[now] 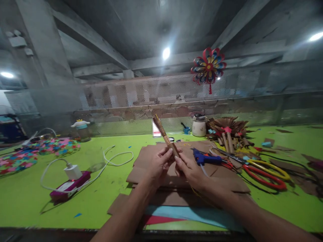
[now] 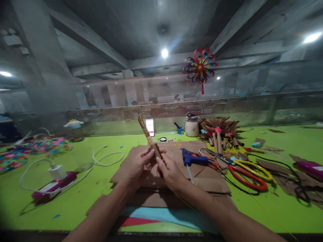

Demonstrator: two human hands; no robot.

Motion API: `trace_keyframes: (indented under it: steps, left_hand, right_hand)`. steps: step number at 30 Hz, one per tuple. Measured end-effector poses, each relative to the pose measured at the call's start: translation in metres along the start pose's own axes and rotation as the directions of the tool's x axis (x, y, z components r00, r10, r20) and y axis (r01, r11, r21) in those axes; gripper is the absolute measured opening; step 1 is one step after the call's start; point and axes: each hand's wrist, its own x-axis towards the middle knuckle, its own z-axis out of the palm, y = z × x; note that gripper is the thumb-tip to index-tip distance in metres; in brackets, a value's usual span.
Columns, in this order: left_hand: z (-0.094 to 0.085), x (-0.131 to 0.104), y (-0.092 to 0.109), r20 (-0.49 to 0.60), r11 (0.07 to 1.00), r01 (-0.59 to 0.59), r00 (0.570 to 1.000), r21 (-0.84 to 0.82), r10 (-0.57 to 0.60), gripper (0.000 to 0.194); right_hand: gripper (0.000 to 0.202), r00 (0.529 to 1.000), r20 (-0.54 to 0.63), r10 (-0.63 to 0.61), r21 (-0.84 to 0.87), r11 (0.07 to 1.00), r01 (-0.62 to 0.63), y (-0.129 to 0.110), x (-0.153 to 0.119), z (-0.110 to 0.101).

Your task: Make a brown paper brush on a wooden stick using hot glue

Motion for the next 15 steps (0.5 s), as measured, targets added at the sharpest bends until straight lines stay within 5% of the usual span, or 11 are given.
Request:
trace_keyframes:
  steps: [8, 15]
  left_hand:
    - [-0.004, 0.002, -0.002, -0.049, 1.000, 0.021, 0.999, 0.014, -0.020, 0.028]
    - [-0.005, 0.001, -0.001, -0.028, 0.999, 0.023, 0.999, 0.043, -0.022, 0.025]
  right_hand:
    - [0.040, 1.000, -0.002, 0.021, -0.023, 0.999, -0.021, -0.010, -0.002, 0.001]
    - [0.036, 1.000, 0.000, 0.030, 0.021, 0.999, -0.030, 0.005, -0.001, 0.003]
